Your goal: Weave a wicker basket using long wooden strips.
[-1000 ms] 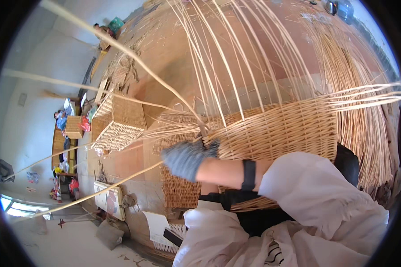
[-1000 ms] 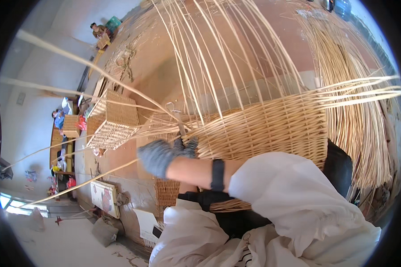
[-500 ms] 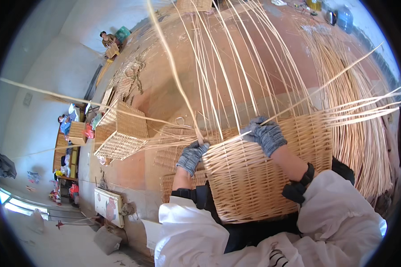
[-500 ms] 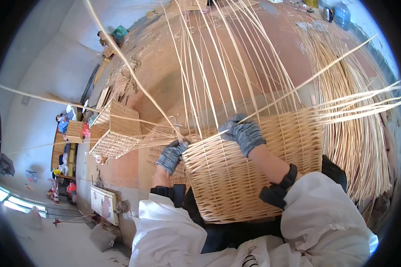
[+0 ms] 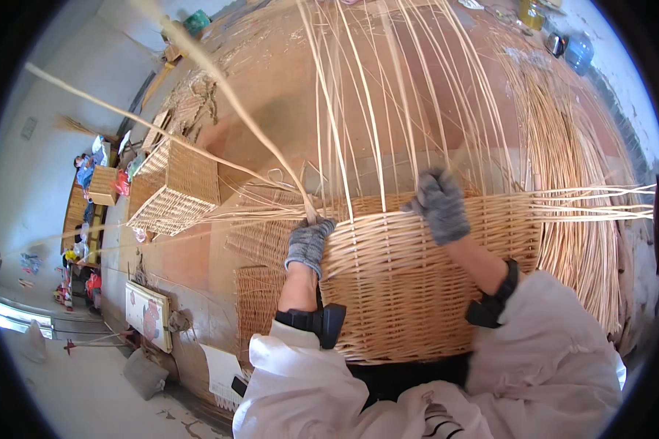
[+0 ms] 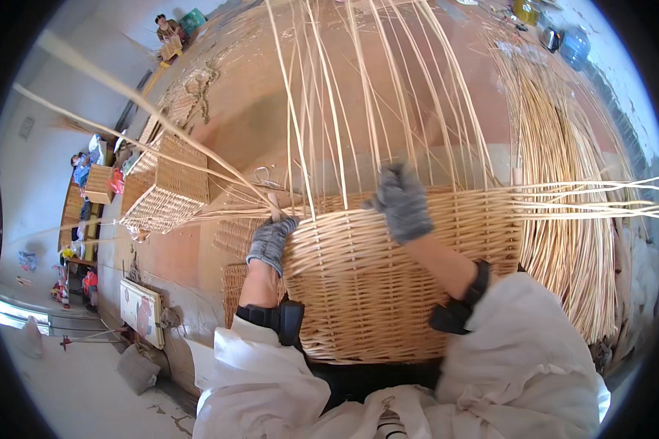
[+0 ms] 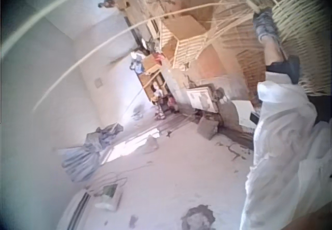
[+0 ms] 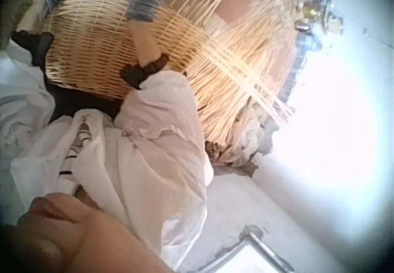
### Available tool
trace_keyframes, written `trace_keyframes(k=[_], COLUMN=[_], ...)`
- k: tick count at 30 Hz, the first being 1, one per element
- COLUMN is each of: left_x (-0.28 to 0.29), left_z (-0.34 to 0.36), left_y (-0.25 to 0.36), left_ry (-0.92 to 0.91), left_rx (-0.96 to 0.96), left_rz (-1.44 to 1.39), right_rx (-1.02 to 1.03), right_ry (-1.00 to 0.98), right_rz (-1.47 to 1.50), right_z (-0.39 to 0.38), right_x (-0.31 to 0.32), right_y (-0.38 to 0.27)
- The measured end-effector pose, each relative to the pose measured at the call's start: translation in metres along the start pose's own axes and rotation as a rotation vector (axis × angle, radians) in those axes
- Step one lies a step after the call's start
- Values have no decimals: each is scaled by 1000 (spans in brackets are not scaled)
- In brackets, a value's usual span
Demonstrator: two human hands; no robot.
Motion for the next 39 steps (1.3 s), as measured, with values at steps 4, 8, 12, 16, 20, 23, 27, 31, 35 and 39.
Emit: trace_keyframes(k=[4,8,12,16,20,23,27,31,35,39], left_x=[6,-40,-75,-98,-119,-103,-112,-142,-115,-172], left_z=[-49,-115,-32,-29,-40,-55,-75,-68,-63,-92], left_y=[35,87,73,67,75,70,66,95,78,88], left_ry=[484,214,139,-214,-18,145,163,72,259,-133], left_rx=[-470,-1261,-667,-340,-217,-432,-671,-311,-304,-900], left_rz=[165,266,867,792,909,1000,1034,1158,1143,366], right_rx=[-180,-172,-199,-149,831,818,529,240,294,15], right_ry=[224,233,310,-46,-121,-124,31,333,44,162], right_rz=[43,42,80,-843,-2125,-1800,-796,-248,-280,-362], right_z=[-5,-14,-27,39,128,144,95,-14,-35,-7], right_x=[29,37,46,21,-32,-24,31,103,11,112], right_y=[-24,-18,-23,-54,-16,-27,-69,-110,-114,-128])
Point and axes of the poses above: each hand's wrist, its own z-axis towards the middle knuckle, its own x-axis out of the back of the hand, y = z × x, the point moved 6 cm from there along z, towards the middle knuckle, and after that the axes turned 3 degrees about y, right-handed, at the moved point
